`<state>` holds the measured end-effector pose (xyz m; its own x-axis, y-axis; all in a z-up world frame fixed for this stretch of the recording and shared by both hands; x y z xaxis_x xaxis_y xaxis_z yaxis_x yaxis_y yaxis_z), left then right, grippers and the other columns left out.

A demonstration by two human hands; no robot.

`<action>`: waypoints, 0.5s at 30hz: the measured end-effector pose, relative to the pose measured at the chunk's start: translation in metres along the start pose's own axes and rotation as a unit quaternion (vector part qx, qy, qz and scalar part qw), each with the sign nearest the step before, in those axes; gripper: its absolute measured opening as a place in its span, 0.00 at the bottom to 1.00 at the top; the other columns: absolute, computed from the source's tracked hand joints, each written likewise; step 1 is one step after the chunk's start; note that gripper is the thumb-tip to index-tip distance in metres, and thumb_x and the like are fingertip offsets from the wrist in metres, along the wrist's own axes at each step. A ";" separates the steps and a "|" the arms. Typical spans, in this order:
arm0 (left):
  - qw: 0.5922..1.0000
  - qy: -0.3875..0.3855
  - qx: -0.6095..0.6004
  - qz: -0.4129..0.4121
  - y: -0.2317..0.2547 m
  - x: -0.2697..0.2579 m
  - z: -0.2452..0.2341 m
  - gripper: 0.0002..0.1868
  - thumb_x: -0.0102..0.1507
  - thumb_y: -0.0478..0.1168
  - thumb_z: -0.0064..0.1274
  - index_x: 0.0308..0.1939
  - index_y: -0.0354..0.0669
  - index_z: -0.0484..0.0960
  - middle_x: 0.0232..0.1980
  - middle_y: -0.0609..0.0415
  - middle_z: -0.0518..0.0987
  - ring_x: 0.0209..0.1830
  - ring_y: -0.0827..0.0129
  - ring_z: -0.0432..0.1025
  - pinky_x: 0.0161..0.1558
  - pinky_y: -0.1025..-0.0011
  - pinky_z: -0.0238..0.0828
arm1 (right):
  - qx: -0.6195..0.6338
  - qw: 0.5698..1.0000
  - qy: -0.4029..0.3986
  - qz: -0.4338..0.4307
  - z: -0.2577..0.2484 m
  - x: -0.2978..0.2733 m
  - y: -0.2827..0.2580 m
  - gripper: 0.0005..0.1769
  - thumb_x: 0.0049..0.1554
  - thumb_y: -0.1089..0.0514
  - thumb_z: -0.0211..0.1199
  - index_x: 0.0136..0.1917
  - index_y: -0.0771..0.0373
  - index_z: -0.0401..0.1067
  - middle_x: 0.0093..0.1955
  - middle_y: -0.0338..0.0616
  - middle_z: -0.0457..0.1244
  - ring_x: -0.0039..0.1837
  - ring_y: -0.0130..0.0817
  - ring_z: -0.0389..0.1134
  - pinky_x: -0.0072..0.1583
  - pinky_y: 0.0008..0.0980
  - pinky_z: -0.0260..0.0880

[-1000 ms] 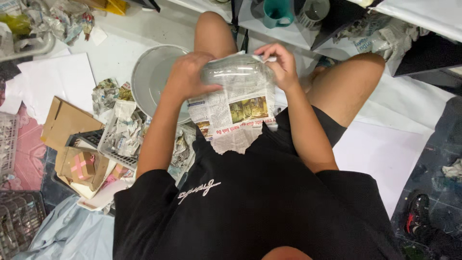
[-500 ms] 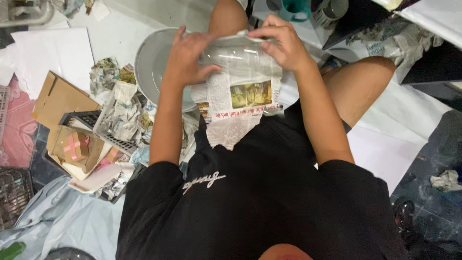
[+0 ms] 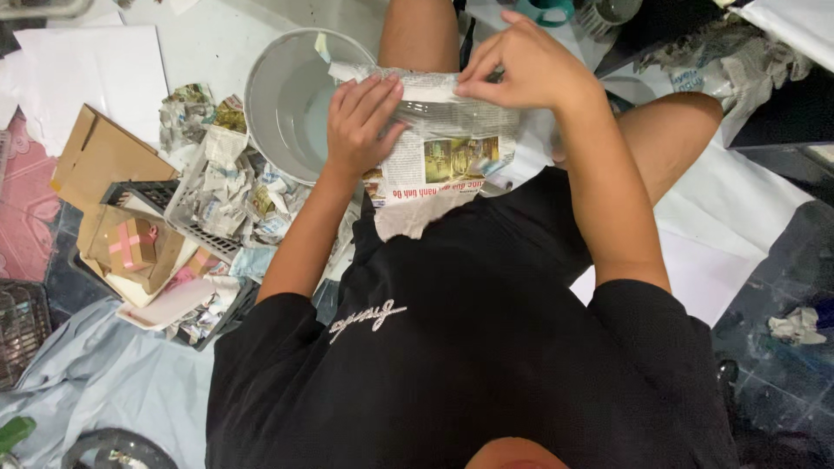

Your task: The person sits on the floor and wraps small ceramic items, including a mug and a bowl, with newspaper. They fold the paper around each item and place the wrapped pieces onto a nearby shelf.

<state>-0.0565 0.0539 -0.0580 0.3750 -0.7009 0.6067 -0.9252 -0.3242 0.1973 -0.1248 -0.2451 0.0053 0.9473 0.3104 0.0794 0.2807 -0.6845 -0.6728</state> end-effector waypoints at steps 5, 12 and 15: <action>0.999 -0.016 -0.049 0.008 -0.002 0.002 -0.013 0.31 0.54 0.42 0.69 0.61 0.42 0.81 0.63 0.52 0.79 0.61 0.57 0.73 0.62 0.57 0.63 | -0.018 0.999 -0.022 -0.025 -0.006 0.008 -0.014 0.08 0.53 0.50 0.74 0.42 0.55 0.83 0.45 0.35 0.72 0.48 0.37 0.72 0.78 0.51 0.49; 0.986 -0.134 -0.100 -0.020 -0.012 0.030 -0.028 0.13 0.62 0.48 0.74 0.43 0.50 0.85 0.45 0.60 0.81 0.47 0.62 0.73 0.51 0.60 0.65 | -0.048 0.994 -0.079 0.058 0.003 0.016 -0.029 0.29 0.39 0.44 0.81 0.49 0.61 0.79 0.48 0.43 0.72 0.52 0.39 0.73 0.54 0.37 0.72; 0.977 -0.165 -0.132 0.005 -0.015 0.050 -0.035 0.23 0.56 0.49 0.73 0.51 0.46 0.84 0.46 0.50 0.78 0.51 0.52 0.71 0.52 0.57 0.66 | -0.057 0.996 -0.065 0.013 0.010 0.011 -0.025 0.36 0.38 0.42 0.82 0.53 0.64 0.77 0.51 0.49 0.72 0.54 0.45 0.73 0.54 0.42 0.72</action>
<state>-0.0262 0.0457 -0.0033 0.3237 -0.8842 0.3367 -0.8958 -0.1718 0.4099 -0.1226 -0.2176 0.0161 0.9285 0.3693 -0.0384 0.2789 -0.7618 -0.5847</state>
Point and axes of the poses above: each hand's wrist, its own x-axis towards the middle knuckle, its own z-axis out of the palm, y = z × x, the point moved 1 cm from there along x, towards the middle knuckle
